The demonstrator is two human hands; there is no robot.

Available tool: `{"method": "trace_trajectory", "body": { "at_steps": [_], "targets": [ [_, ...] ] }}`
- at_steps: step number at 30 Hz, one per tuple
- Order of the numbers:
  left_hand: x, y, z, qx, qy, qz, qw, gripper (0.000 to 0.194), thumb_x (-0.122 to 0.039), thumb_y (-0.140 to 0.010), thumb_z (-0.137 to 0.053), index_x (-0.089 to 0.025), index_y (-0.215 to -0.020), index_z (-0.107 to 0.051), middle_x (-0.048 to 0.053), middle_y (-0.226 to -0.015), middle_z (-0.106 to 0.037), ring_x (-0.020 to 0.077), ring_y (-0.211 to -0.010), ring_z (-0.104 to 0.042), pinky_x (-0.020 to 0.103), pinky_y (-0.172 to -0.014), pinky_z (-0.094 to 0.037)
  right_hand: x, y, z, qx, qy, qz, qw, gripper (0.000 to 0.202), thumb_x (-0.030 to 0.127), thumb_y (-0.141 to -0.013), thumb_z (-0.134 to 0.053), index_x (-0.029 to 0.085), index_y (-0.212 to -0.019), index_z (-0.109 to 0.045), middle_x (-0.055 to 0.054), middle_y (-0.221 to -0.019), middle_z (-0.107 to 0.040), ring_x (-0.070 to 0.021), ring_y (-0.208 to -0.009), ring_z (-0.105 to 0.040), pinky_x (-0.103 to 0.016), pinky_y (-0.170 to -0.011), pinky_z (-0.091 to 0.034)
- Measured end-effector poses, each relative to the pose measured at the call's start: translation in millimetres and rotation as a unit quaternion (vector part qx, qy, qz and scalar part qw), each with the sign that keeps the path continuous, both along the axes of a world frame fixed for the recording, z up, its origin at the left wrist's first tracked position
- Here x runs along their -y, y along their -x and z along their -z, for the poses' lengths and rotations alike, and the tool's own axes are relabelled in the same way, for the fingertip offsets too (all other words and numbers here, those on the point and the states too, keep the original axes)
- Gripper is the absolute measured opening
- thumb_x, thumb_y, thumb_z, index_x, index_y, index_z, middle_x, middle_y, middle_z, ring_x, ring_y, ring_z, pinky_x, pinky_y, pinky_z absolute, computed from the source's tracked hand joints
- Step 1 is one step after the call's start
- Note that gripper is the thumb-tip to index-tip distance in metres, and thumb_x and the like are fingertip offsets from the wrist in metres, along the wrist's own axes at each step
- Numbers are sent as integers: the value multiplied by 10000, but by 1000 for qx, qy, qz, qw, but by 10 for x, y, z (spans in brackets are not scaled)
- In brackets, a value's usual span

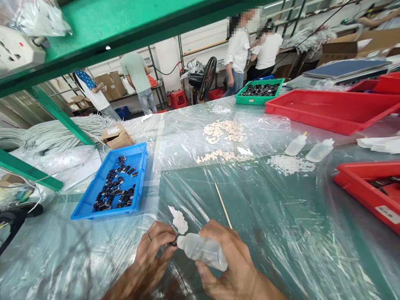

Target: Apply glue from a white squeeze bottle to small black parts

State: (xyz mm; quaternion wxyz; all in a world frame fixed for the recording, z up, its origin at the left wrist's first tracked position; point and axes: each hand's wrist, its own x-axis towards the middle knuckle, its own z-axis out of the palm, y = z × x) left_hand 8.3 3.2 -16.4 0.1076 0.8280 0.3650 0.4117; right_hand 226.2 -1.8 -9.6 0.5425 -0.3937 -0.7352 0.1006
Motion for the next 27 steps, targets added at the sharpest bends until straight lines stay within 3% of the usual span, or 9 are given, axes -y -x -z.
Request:
{"method": "trace_trajectory", "body": {
  "at_steps": [15, 27],
  "targets": [
    [0, 17, -6, -38, -13, 8, 999, 111, -196, -925, -594, -253, -1016, -566, 24, -859, -679, 192, -721, -639, 328, -616, -564, -7, 53, -180, 1, -9, -6, 1000, 254, 451, -787, -552, 238, -920, -512, -10, -619, -597, -135, -381, -547, -223, -359, -461],
    [16, -5, -65, -32, -17, 16, 999, 99, -177, -927, -588, -239, -1003, -574, 35, -852, -676, 192, -722, -632, 324, -608, -563, 2, 3, -38, -9, 12, 4, 1000, 311, 441, -730, -611, 246, -960, -536, -40, -709, -646, -169, -453, -602, -256, -412, -526]
  ]
}}
